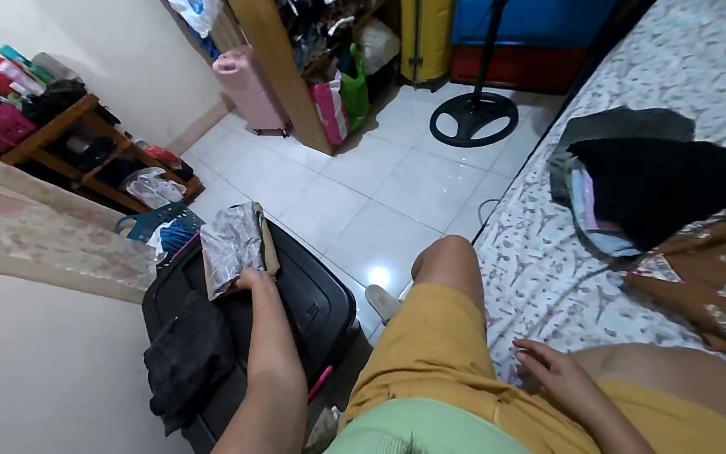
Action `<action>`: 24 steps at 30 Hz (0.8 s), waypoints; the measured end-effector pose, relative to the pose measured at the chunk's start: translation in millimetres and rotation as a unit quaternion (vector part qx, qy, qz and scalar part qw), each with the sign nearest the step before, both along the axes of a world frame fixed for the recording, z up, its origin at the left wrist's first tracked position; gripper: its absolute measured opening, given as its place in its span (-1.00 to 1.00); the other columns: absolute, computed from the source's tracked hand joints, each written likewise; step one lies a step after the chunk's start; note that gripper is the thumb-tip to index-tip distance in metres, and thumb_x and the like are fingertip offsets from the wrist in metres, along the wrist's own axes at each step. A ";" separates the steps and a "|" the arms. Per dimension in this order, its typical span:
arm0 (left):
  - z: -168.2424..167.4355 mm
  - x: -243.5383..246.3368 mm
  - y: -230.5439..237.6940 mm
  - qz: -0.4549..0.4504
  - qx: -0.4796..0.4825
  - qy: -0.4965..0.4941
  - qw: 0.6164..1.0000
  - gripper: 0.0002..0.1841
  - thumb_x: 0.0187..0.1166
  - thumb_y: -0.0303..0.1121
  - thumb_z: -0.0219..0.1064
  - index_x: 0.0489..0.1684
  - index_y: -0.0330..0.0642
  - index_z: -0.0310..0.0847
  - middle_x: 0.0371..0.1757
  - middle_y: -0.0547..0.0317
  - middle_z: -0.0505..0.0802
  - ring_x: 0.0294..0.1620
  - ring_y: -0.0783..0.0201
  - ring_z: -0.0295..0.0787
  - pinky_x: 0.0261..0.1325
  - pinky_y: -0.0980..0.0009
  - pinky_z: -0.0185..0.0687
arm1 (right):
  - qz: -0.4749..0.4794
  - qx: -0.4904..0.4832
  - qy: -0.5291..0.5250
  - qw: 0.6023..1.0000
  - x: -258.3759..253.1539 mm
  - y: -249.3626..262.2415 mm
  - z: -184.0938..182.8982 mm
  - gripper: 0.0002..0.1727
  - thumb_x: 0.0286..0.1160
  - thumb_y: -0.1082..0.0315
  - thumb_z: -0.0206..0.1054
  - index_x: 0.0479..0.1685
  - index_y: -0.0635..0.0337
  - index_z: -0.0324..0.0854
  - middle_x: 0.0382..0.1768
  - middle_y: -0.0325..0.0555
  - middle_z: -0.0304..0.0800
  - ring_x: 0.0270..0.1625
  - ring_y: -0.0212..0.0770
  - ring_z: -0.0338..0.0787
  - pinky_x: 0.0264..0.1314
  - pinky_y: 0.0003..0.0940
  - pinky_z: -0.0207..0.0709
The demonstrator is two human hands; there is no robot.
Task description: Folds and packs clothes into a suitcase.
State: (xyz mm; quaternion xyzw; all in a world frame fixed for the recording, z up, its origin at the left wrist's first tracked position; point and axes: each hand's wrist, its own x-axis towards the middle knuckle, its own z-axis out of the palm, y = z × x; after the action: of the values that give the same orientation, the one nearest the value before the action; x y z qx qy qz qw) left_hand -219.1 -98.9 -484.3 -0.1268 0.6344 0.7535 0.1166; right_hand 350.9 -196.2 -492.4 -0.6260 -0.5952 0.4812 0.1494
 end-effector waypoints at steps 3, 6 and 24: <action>19.6 -1.2 -9.3 -0.065 0.068 -0.027 0.995 -0.47 0.78 -0.36 0.11 0.68 -0.36 0.13 0.58 -0.24 0.46 0.47 -0.04 0.47 0.44 -0.01 0.50 | 0.003 0.000 -0.002 1.000 0.5 -1.4 3.1 -0.61 0.79 0.40 0.18 0.45 0.45 0.54 0.10 0.39 0.78 0.10 0.19 0.80 0.27 0.12 0.57; 28.2 -24.7 -27.2 -0.142 0.114 -0.032 0.983 -0.58 0.77 -0.33 0.11 0.55 -0.24 0.24 0.35 -0.02 0.59 0.24 0.18 0.61 0.26 0.23 0.61 | 0.010 -0.014 -0.010 1.000 1.8 0.8 4.4 -0.60 0.80 0.38 0.16 0.49 0.41 0.53 0.15 0.37 0.77 0.14 0.18 0.79 0.32 0.12 0.55; 19.0 302.4 -69.5 -0.746 -0.090 0.410 0.517 0.02 0.48 -0.18 0.47 0.79 -0.62 -0.15 0.80 -0.65 -0.01 0.83 -0.45 -0.05 0.80 -0.19 0.02 | -0.098 -0.031 0.036 0.994 40.1 47.3 29.0 -0.44 0.76 0.33 0.22 0.66 0.42 0.32 0.52 0.44 0.49 0.50 0.27 0.57 0.55 0.12 0.39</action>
State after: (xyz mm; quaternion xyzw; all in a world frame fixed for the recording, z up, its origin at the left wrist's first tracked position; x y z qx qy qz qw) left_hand 83.3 -168.5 -465.3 0.7063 0.5377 0.2975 0.3514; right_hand 390.9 -148.9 -463.4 -0.6677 -0.5099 0.5052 0.1975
